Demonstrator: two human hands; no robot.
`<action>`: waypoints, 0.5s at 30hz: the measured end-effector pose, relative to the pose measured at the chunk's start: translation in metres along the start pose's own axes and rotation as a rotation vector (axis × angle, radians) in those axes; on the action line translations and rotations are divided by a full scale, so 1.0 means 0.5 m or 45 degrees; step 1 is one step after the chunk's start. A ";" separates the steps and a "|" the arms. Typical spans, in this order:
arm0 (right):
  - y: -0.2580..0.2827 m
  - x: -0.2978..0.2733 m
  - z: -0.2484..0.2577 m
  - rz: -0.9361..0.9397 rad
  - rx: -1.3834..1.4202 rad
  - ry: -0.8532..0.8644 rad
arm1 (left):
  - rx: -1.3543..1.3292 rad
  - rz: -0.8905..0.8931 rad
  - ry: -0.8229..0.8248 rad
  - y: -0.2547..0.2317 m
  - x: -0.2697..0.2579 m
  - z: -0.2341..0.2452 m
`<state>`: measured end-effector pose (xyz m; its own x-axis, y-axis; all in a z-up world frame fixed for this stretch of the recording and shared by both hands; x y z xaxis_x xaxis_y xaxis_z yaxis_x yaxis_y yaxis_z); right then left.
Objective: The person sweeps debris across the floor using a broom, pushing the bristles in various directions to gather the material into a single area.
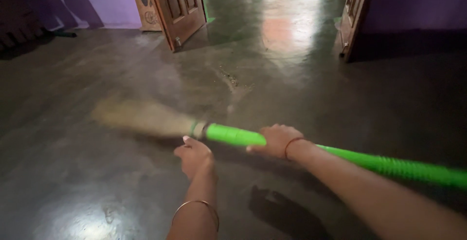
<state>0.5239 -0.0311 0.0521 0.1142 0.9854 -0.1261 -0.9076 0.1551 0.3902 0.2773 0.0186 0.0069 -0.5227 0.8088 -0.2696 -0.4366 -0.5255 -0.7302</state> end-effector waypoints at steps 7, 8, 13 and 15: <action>-0.001 -0.031 -0.092 0.093 -0.247 0.275 | -0.076 -0.022 -0.081 0.013 0.033 0.013; -0.024 -0.028 -0.097 0.047 -0.220 0.259 | -0.061 -0.043 -0.071 0.015 0.038 0.018; -0.157 -0.003 -0.079 -0.313 -0.028 0.048 | -0.182 -0.003 0.009 0.038 0.046 0.037; -0.187 0.014 -0.057 -0.415 -0.022 -0.056 | -0.153 0.013 -0.023 0.043 0.049 0.043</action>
Point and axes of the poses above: each hand's wrist, its own x-axis towards the middle knuckle, its own z-axis out of the back of the hand, y = z × x, the point moved 8 cm from there along x, towards the middle knuckle, and after that the axes turned 14 degrees about x, right-handed, at the moved point
